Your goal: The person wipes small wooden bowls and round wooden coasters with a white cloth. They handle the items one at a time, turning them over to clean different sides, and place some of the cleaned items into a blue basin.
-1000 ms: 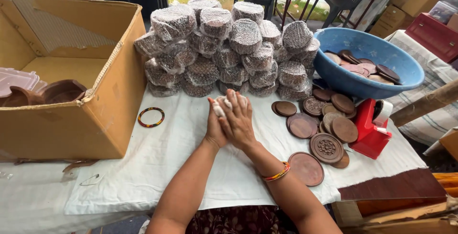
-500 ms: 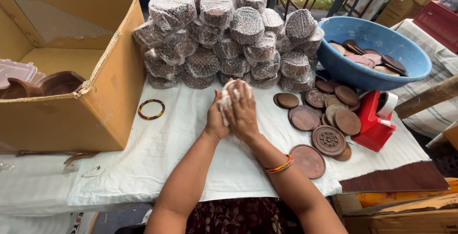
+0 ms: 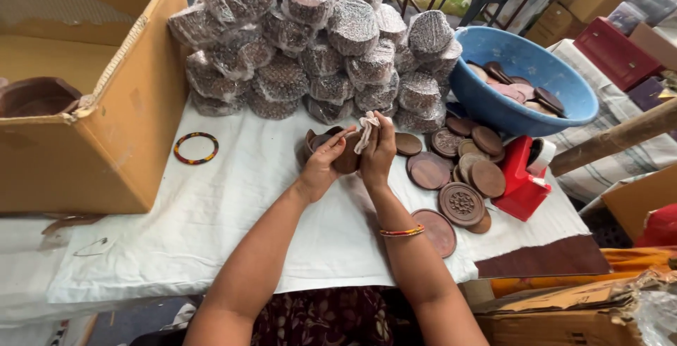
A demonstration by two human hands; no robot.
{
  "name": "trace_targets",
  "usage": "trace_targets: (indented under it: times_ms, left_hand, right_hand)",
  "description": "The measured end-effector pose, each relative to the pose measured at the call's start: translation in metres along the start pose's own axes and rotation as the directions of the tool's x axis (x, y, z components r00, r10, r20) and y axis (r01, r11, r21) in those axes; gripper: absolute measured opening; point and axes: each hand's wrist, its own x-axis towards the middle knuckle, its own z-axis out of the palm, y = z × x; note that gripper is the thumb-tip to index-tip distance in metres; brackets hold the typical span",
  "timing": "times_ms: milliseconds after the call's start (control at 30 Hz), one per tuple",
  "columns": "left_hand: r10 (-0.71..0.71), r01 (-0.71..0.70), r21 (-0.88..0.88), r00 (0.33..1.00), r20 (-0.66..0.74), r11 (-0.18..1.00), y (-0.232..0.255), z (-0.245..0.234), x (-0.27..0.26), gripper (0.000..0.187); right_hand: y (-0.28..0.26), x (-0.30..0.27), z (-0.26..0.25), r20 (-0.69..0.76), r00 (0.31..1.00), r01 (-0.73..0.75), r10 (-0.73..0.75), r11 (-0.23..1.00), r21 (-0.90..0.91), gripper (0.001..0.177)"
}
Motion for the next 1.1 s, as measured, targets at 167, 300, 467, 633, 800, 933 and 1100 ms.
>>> trace_targets:
  times_ms: [167,300,467,633,800,933,1100]
  left_hand:
    - [0.201,-0.204,-0.027,0.976,-0.079,0.979,-0.010,-0.021,0.010,0.037]
    - [0.379,-0.376,0.046,0.916,-0.132,0.925,-0.016,-0.027,0.019,0.036]
    - [0.299,-0.310,-0.059,0.943,-0.148,0.949,-0.013,-0.021,0.013,0.042]
    - [0.084,-0.103,-0.276,0.993,-0.080,0.956,0.016,-0.003,-0.012,0.059]
    - [0.050,-0.065,-0.285,0.997,-0.058,0.956,-0.007,-0.024,-0.001,0.059]
    - [0.074,-0.079,-0.304,0.997,-0.027,0.949,-0.001,-0.013,-0.006,0.057]
    - [0.167,-0.177,-0.401,0.984,-0.060,0.899,0.013,-0.019,-0.002,0.058]
  right_hand:
    - [0.030,-0.012,0.006,0.013,0.999,-0.034,0.032,0.972,0.231,0.029]
    - [0.008,-0.013,0.003,0.220,0.965,-0.215,0.139,0.903,0.372,0.033]
    - [-0.046,-0.015,-0.004,0.183,0.907,0.393,-0.380,0.919,-0.034,0.034]
    - [-0.070,-0.014,0.000,0.470,0.716,0.642,-0.516,0.751,-0.153,0.046]
    - [-0.035,-0.015,0.009,0.379,0.862,0.460,-0.337,0.834,-0.305,0.046]
    - [-0.009,-0.008,0.001,0.244,0.962,0.142,-0.126,0.989,-0.051,0.048]
    - [-0.017,-0.015,0.004,0.281,0.930,0.255,-0.238,0.967,-0.022,0.044]
